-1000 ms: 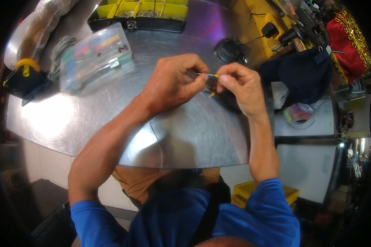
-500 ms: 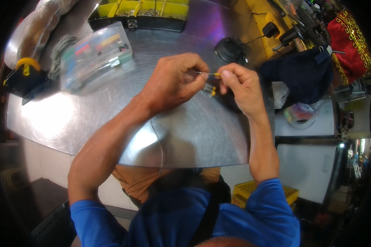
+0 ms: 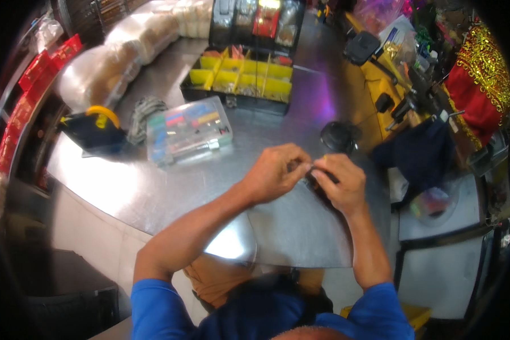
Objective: The person opens a plastic case to retrieve a blue heat shrink tube and a wire. They slide the tube onto the wire, use a lighter to shrink the tube, and then use pliers to cut the wire and the tube.
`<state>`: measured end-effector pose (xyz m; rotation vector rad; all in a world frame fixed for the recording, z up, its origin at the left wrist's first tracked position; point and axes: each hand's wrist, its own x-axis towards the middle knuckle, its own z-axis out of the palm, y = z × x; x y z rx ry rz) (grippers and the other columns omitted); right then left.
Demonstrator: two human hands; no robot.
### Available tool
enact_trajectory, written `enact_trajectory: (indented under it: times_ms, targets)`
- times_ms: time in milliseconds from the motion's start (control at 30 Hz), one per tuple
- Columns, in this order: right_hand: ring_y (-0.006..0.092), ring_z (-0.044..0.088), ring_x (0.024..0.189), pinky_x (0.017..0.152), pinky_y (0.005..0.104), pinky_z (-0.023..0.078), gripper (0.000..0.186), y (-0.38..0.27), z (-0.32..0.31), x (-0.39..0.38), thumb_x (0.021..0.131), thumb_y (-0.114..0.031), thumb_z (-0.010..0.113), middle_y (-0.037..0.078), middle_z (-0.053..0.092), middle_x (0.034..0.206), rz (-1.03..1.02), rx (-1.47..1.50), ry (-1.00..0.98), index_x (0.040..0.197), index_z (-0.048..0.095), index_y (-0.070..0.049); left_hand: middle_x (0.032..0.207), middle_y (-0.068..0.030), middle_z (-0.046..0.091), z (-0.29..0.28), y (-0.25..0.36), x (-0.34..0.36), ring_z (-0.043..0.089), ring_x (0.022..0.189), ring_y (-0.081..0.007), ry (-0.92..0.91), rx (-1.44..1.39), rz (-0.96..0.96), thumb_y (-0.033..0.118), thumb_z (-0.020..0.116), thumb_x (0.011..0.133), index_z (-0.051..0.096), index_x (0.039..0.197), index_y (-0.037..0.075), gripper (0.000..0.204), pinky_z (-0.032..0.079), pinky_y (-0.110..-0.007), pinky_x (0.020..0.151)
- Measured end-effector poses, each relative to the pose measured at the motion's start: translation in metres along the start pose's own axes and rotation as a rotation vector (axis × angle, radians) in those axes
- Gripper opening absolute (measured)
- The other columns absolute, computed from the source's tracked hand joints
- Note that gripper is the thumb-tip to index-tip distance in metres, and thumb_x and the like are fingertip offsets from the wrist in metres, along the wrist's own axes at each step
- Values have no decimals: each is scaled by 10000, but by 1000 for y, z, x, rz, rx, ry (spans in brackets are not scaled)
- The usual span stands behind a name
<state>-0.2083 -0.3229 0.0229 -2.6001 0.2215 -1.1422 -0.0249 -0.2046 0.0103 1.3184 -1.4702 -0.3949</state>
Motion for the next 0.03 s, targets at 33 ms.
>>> enact_trajectory:
  times_ms: [33]
  targets:
    - [243, 728, 913, 803, 356, 588, 301, 1, 1, 2, 776, -53, 845, 141, 736, 1028, -24, 5, -3, 1065, 766, -75, 916, -136, 708, -2, -3, 0, 671, 784, -223, -4, 4, -7, 120, 744, 934, 727, 1037, 19, 146, 534, -336, 719]
